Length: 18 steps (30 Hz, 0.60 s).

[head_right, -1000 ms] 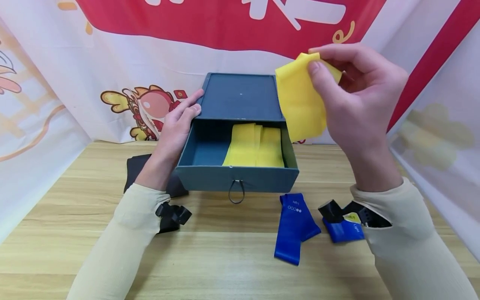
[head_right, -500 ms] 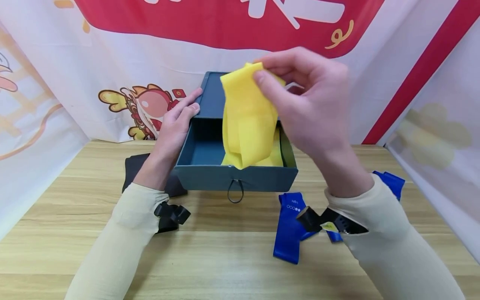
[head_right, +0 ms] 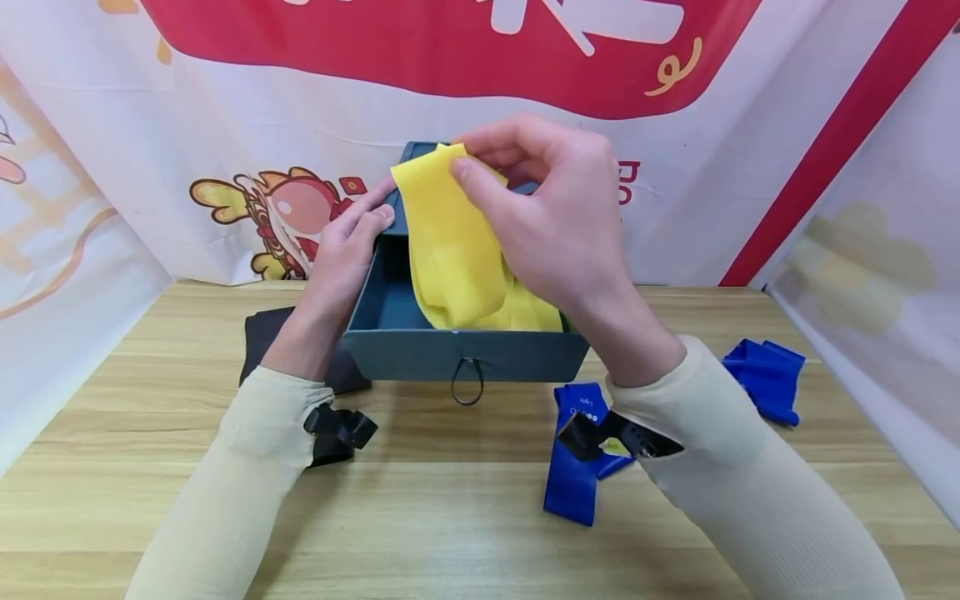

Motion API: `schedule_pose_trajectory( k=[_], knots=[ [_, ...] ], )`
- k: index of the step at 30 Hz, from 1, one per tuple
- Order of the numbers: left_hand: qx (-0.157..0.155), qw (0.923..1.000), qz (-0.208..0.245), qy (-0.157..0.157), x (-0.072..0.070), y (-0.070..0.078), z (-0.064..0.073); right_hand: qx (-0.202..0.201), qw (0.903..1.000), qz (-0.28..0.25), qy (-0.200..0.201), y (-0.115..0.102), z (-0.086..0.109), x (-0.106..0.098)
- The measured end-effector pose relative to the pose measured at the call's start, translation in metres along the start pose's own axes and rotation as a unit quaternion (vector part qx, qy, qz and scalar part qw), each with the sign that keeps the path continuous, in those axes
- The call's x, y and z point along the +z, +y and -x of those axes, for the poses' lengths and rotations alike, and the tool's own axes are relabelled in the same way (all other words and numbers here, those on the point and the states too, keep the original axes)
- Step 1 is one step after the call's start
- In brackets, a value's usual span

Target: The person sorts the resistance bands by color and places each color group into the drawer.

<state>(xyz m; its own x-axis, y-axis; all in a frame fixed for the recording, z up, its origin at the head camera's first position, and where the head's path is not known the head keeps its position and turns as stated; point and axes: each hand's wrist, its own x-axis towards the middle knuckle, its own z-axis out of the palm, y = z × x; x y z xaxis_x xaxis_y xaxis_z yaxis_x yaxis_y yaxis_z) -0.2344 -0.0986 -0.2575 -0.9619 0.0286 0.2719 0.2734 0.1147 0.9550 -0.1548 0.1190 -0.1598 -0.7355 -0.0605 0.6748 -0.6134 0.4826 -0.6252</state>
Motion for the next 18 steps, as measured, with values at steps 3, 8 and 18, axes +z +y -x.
schedule_pose_trajectory(
  k=[3,8,18],
  knots=[
    [-0.001,1.0,0.001,-0.001,0.0,0.001,0.0,0.009,0.9999,-0.01,-0.011,-0.001,-0.001,0.001],
    [-0.004,1.0,0.004,-0.003,0.0,0.001,0.001,0.031,0.9985,-0.025,-0.038,-0.005,0.005,0.003],
    [-0.004,0.9999,0.01,-0.001,0.0,0.0,0.0,0.03,0.9954,-0.032,-0.085,-0.009,0.027,0.005]
  ],
)
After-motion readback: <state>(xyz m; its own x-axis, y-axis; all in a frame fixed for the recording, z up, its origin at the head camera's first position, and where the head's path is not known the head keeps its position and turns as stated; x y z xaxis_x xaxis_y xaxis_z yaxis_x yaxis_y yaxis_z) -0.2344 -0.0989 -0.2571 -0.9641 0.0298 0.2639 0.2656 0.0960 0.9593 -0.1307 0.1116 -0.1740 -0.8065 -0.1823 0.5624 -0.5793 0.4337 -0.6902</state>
